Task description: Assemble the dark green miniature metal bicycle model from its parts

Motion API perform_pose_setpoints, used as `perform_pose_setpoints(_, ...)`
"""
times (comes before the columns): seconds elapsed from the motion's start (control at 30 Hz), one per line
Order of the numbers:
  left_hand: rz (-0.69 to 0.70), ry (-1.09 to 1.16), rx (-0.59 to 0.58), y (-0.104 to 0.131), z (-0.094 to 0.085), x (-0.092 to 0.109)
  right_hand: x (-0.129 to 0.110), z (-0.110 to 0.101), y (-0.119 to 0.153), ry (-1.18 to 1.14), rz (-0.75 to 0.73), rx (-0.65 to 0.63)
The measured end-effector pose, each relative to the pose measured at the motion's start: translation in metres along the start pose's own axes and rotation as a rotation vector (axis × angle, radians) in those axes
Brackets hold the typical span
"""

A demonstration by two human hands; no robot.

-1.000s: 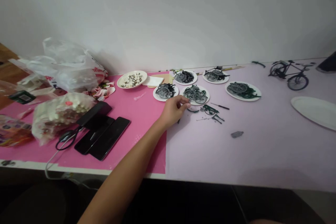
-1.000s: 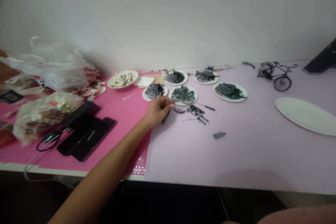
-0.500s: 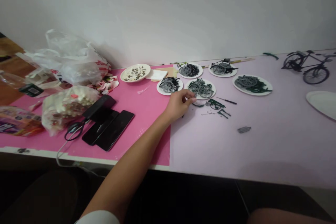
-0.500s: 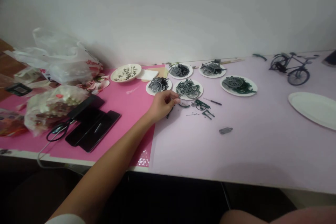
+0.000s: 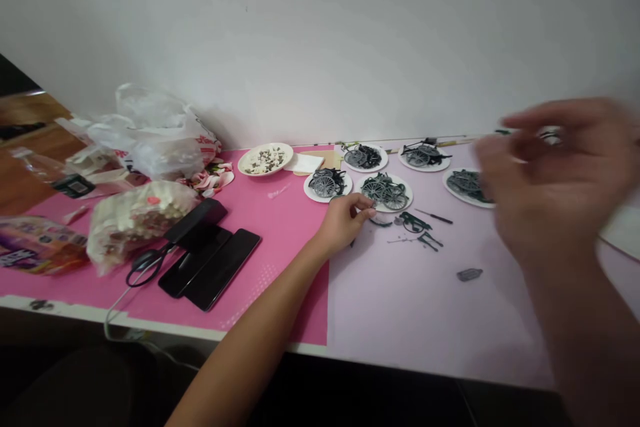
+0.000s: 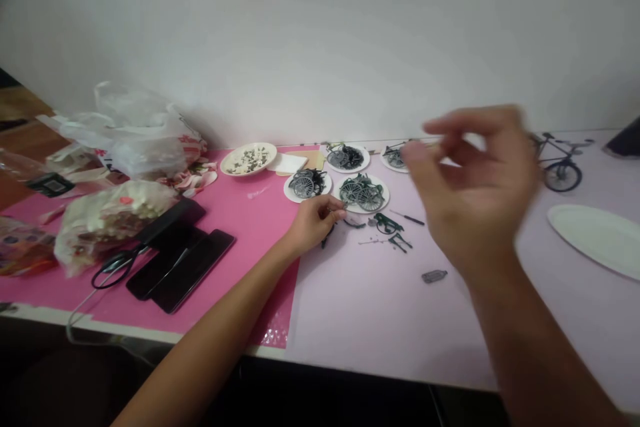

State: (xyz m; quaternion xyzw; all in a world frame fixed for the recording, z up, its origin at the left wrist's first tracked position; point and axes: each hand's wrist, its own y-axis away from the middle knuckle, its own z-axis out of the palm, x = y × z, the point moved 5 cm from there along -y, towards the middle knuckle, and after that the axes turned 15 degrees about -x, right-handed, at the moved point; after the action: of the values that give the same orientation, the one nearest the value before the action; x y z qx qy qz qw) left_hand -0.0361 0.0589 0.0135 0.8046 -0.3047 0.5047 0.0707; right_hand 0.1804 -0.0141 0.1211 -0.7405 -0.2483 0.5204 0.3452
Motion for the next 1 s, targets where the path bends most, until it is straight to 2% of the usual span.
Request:
perform_pose_setpoints(0.07, -0.009, 0.009, 0.007, 0.0, 0.0, -0.002, 0.021, 0.006, -0.006, 0.088, 0.114, -0.107)
perform_pose_setpoints(0.1, -0.013, 0.012, 0.006, -0.001, 0.001, -0.003, 0.037, 0.009, -0.007, 0.149, 0.197, -0.215)
perform_pose_setpoints(0.2, -0.02, 0.025, -0.012, -0.001, 0.003, -0.006, 0.088, 0.015, -0.001, 0.37, 0.429, -0.653)
perform_pose_setpoints(0.3, -0.021, 0.04, -0.012, -0.002, 0.004, -0.009, 0.123, 0.01, 0.009, 0.566, 0.472, -1.019)
perform_pose_setpoints(0.37, -0.029, 0.047, -0.004, -0.002, 0.003, -0.011, 0.139, 0.002, 0.013, 0.674, 0.511, -1.104)
perform_pose_setpoints(0.53, -0.064, 0.095, 0.003, -0.001, 0.003, -0.012, 0.166, -0.017, 0.033, 0.625, 0.632, -1.119)
perform_pose_setpoints(0.63, -0.073, 0.15, 0.018, 0.0, 0.004, -0.01, 0.171, -0.02, 0.044, 0.563, 0.555, -1.09)
perform_pose_setpoints(0.73, -0.101, 0.239, 0.021, 0.001, 0.005, -0.011, 0.17, -0.021, 0.049, 0.56, 0.49, -1.004)
perform_pose_setpoints(0.83, -0.106, 0.383, 0.008, 0.0, 0.006, -0.011, 0.164, -0.019, 0.046, 0.583, 0.517, -0.904)
perform_pose_setpoints(0.93, -0.109, 0.519, -0.019, -0.002, 0.007, -0.012, 0.148, -0.009, 0.038, 0.498, 0.505, -0.714)
perform_pose_setpoints(1.0, -0.113, 0.582, -0.029, -0.003, 0.008, -0.011, 0.13, 0.003, 0.034, 0.398, 0.389, -0.582)
